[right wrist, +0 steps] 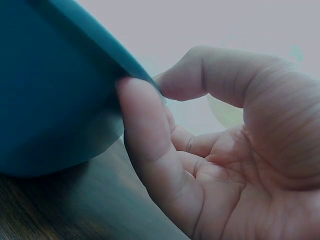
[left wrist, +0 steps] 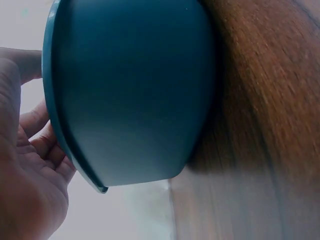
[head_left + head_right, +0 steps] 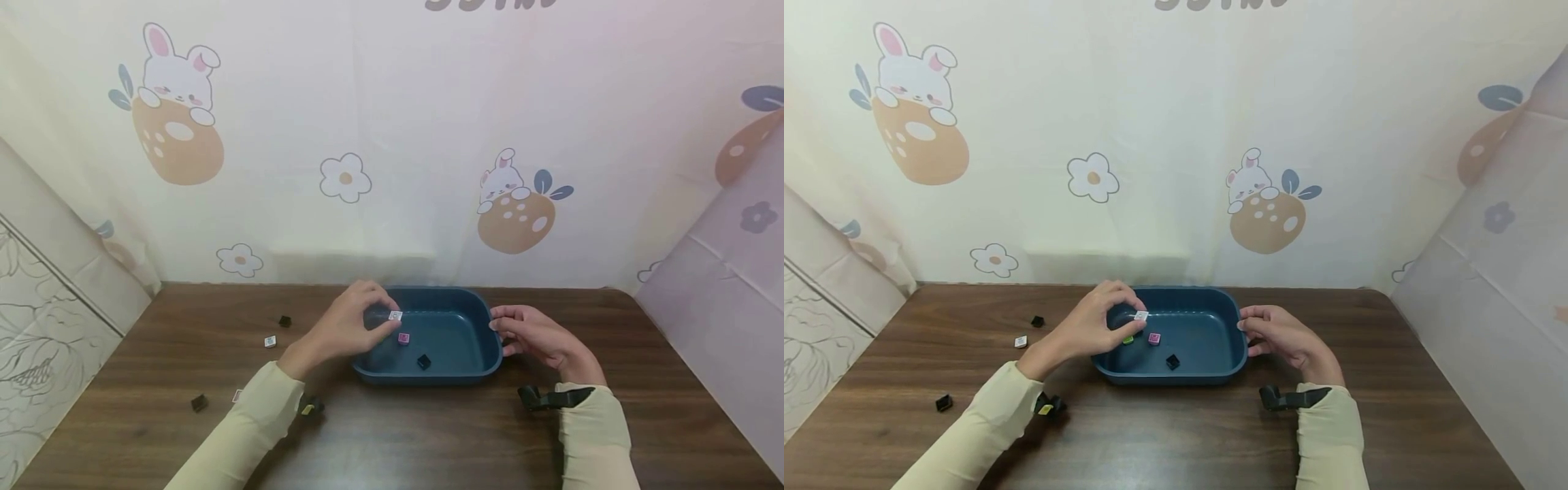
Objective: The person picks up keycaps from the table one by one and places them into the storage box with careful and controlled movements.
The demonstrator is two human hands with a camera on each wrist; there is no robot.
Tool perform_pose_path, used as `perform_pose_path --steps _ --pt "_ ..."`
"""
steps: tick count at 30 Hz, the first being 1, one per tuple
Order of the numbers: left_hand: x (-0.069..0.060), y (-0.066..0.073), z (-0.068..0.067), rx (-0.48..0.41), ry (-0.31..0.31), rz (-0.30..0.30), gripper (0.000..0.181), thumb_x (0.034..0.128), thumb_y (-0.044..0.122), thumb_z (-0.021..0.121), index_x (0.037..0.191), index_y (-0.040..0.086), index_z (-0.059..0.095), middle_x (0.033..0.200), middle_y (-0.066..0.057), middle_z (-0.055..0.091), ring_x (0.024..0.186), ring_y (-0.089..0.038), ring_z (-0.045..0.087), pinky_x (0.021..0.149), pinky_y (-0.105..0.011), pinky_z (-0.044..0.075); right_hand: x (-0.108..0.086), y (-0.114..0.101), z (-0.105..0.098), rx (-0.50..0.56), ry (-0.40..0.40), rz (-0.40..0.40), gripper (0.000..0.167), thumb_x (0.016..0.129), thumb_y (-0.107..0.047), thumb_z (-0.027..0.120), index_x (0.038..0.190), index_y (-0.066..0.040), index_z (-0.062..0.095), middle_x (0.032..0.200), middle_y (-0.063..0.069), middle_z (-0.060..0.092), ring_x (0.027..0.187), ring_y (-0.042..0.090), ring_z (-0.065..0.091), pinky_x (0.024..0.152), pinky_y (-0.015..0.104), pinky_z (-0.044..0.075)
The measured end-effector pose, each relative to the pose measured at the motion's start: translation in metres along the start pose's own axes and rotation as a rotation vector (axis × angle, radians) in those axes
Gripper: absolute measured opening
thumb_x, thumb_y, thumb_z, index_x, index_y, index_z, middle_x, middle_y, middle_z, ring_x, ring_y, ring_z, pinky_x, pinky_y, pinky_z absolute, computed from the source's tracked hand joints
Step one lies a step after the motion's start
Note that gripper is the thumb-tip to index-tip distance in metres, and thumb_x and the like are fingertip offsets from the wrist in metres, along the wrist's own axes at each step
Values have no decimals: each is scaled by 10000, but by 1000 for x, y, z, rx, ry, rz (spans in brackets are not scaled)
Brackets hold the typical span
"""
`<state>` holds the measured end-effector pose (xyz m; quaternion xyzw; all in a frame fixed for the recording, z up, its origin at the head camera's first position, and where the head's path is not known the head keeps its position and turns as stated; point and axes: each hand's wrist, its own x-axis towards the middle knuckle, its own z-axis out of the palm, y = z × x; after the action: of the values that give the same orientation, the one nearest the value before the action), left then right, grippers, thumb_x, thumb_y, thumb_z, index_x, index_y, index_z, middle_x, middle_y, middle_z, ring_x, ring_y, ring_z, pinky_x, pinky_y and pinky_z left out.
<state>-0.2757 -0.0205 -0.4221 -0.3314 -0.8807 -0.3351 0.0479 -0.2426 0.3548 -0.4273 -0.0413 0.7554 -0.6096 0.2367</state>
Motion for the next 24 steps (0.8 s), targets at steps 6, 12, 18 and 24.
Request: perform_pose_path --steps 6,12,18,24 --pt "4 4 0 -9 2 21 213 946 351 784 1116 225 757 1195 48 700 1168 -154 574 995 -398 568 0 0 0 1 6 3 263 1075 -154 572 1269 23 560 898 -35 674 770 72 689 769 270 649" --pt "8 7 1 -22 -15 23 212 957 350 777 1123 221 755 1199 39 694 1187 -168 569 1021 -420 558 0 -1 1 2 7 9 290 1074 -152 569 1291 39 548 899 -40 675 773 66 683 769 263 647" --pt "8 8 4 -36 -19 15 210 953 336 778 1117 207 757 1193 30 693 1179 -171 574 1020 -433 562 1 -2 2 -5 8 12 327 1072 -146 564 1316 69 529 901 -34 676 770 70 686 775 270 649" --pt "8 7 5 -43 -13 27 199 956 333 773 1112 209 758 1190 29 695 1175 -171 574 1019 -435 560 2 -1 1 -6 7 7 330 1072 -144 562 1317 76 529 894 -37 672 767 70 683 773 269 649"
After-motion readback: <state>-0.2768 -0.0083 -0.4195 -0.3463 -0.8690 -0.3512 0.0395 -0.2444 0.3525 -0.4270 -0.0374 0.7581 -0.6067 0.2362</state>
